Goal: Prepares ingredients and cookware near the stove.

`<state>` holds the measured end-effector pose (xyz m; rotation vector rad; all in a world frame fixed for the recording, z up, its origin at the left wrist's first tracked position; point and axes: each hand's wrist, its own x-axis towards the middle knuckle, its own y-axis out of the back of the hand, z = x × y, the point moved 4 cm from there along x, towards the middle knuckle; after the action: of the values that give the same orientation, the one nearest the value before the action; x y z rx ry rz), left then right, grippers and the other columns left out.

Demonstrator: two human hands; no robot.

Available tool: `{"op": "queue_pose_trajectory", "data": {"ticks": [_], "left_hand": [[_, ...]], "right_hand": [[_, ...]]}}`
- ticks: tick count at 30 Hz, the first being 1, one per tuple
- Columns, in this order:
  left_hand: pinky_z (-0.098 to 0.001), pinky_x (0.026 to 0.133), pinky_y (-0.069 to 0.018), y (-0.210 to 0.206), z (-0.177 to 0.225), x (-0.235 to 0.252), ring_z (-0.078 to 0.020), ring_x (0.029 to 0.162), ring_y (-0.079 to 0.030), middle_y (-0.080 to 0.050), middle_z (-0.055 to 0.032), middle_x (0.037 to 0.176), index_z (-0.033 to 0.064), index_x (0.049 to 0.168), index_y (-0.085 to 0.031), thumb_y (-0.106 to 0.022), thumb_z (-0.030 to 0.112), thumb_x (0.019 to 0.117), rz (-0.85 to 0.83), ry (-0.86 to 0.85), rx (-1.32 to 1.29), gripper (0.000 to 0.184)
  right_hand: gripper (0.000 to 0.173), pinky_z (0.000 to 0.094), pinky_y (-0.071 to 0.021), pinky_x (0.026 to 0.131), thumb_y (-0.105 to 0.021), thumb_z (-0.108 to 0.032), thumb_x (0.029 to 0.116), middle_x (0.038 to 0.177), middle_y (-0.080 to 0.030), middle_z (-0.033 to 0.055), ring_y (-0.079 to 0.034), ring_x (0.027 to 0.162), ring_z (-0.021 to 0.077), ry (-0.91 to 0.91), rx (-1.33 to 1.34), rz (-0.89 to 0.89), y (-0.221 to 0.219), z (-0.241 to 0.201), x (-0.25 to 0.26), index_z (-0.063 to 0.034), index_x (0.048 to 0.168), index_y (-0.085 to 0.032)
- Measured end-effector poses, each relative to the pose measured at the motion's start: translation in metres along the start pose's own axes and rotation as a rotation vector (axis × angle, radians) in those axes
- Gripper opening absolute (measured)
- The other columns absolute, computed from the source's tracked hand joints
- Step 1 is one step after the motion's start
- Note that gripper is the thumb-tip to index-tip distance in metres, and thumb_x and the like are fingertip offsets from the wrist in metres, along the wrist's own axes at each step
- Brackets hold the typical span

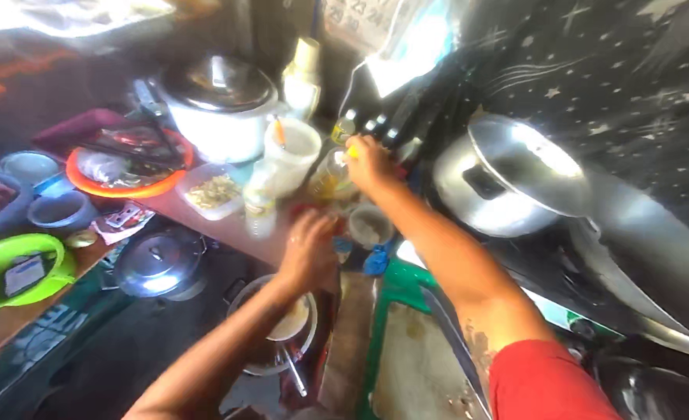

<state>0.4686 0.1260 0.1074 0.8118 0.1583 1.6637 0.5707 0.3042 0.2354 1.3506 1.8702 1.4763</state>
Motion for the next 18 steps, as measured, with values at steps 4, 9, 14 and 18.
{"op": "queue_pose_trajectory", "data": {"ticks": [4,9,14,18], "left_hand": [[-0.0733,0.116,-0.0233,-0.015,0.042,0.079,-0.0532,0.149,-0.026,-0.026,-0.0315,0.162,0.0053,0.156,-0.037,-0.092,0.036,0.0709,0.206,-0.125,0.107,0.106],[-0.0688,0.104,-0.0422,-0.026,0.136,0.102,-0.0472,0.127,-0.055,-0.054,-0.0275,0.142,0.0072,0.154,-0.042,-0.092,0.027,0.0672,0.183,-0.338,0.148,0.103],[-0.0657,0.098,-0.0482,-0.041,0.206,0.127,-0.0437,0.121,-0.062,-0.062,-0.0212,0.137,0.0220,0.158,-0.040,-0.094,0.033,0.0647,-0.085,-0.485,0.221,0.108],[-0.0610,0.091,-0.0540,-0.049,0.241,0.161,-0.0393,0.114,-0.067,-0.065,-0.0188,0.133,0.0231,0.159,-0.038,-0.093,0.035,0.0637,-0.258,-0.615,0.238,0.110]], "right_hand": [[0.031,0.0430,-0.0586,0.088,-0.069,-0.020,0.0982,0.109,-0.070,0.0187,-0.070,0.097,0.0280,0.195,0.076,0.290,0.121,0.002,-0.072,0.0012,0.121,-0.068],[0.032,0.0277,-0.0633,0.064,-0.074,-0.024,0.0962,0.093,-0.072,0.0060,-0.070,0.070,0.0087,0.199,0.254,0.196,0.243,0.044,-0.153,-0.0021,0.118,-0.068],[0.028,0.0225,-0.0634,0.071,-0.074,-0.014,0.0932,0.098,-0.075,0.0023,-0.072,0.078,0.0050,0.224,0.249,0.209,0.304,0.101,-0.216,-0.0039,0.119,-0.072],[0.029,0.0204,-0.0610,0.086,-0.077,-0.010,0.0893,0.117,-0.072,0.0064,-0.071,0.100,0.0068,0.370,0.135,0.348,0.329,0.132,-0.243,-0.0035,0.117,-0.075]]}}
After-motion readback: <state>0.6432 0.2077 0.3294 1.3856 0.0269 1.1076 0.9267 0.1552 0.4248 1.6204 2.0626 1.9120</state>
